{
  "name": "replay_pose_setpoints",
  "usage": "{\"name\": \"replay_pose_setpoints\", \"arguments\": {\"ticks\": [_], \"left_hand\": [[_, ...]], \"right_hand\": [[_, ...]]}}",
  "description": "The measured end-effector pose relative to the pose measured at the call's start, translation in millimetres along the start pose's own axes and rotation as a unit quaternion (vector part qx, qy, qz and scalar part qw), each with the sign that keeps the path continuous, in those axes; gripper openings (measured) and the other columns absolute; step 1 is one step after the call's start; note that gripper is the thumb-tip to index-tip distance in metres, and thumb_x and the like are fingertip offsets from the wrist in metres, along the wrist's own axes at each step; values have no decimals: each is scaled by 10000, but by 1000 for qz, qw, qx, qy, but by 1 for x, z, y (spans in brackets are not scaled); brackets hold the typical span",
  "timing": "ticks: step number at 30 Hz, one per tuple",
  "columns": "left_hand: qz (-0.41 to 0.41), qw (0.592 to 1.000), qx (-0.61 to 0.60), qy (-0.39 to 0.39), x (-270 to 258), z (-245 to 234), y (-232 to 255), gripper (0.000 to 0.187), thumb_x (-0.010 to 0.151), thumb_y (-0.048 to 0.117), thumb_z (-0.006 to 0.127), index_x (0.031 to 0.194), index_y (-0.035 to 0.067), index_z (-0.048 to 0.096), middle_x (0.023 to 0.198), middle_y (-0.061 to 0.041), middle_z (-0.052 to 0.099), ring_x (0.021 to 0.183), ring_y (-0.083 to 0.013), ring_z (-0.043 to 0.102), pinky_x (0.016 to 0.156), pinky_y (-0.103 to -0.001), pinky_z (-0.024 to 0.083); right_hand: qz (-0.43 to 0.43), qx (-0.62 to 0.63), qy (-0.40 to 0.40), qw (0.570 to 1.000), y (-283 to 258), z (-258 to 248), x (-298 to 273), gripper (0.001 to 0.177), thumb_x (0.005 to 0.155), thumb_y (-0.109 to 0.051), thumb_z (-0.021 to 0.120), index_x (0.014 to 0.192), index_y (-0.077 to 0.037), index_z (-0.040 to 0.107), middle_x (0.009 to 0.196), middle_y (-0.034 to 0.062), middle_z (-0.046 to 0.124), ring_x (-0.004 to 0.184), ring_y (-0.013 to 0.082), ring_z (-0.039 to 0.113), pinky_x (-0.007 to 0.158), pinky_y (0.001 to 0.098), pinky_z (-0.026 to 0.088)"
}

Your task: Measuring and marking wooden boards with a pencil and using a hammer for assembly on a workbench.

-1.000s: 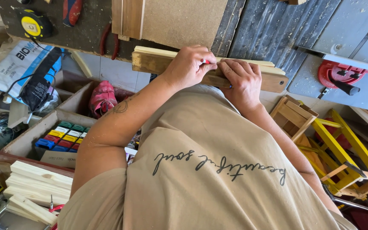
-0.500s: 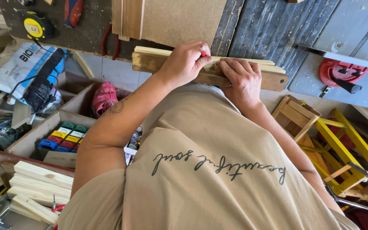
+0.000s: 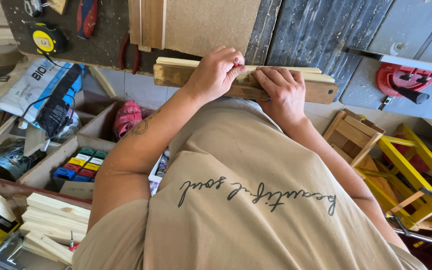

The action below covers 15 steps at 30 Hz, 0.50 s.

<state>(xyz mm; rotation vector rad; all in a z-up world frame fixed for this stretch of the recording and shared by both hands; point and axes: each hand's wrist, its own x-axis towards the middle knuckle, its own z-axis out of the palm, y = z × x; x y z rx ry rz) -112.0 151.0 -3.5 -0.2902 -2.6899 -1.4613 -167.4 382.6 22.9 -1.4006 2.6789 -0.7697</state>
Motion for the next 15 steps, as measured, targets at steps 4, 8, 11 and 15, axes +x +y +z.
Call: {"name": "replay_pose_setpoints", "arguments": {"ticks": [4, 8, 11, 15], "left_hand": [[-5, 1000, 7, 0, 0, -1, 0, 237, 1088, 88, 660, 922, 62, 493, 863, -48, 566, 736, -264, 474, 718, -376, 433], [-3, 1000, 15, 2, -2, -1, -2, 223, 1080, 109, 686, 920, 64, 538, 844, -45, 555, 734, -257, 496, 675, -374, 435], [2, 1000, -20, 11, 3, -7, 2, 287, 1145, 216, 551, 919, 39, 552, 858, -55, 592, 747, -254, 536, 727, -376, 459], [10, 1000, -5, 2, 1, -2, 1, 266, 1110, 124, 624, 886, 48, 503, 852, -54, 588, 728, -260, 481, 716, -382, 434]], "right_hand": [[-2, 3, -3, 1000, 1, 1, -1, 418, 832, -146, 758, 1249, -155, 742, 1230, -22, 781, 1091, 216, 735, 862, 377, 453], [-2, 4, -1, 1000, 1, 1, -2, 415, 839, -160, 778, 1252, -153, 745, 1228, -19, 783, 1081, 220, 735, 855, 381, 456], [-1, 3, -2, 1000, 1, 2, -1, 425, 833, -151, 770, 1257, -152, 745, 1230, -20, 781, 1079, 217, 732, 859, 379, 454], [-2, 6, -4, 1000, 2, 1, -2, 449, 818, -124, 748, 1266, -147, 746, 1238, -17, 782, 1088, 220, 731, 865, 382, 453]]}}
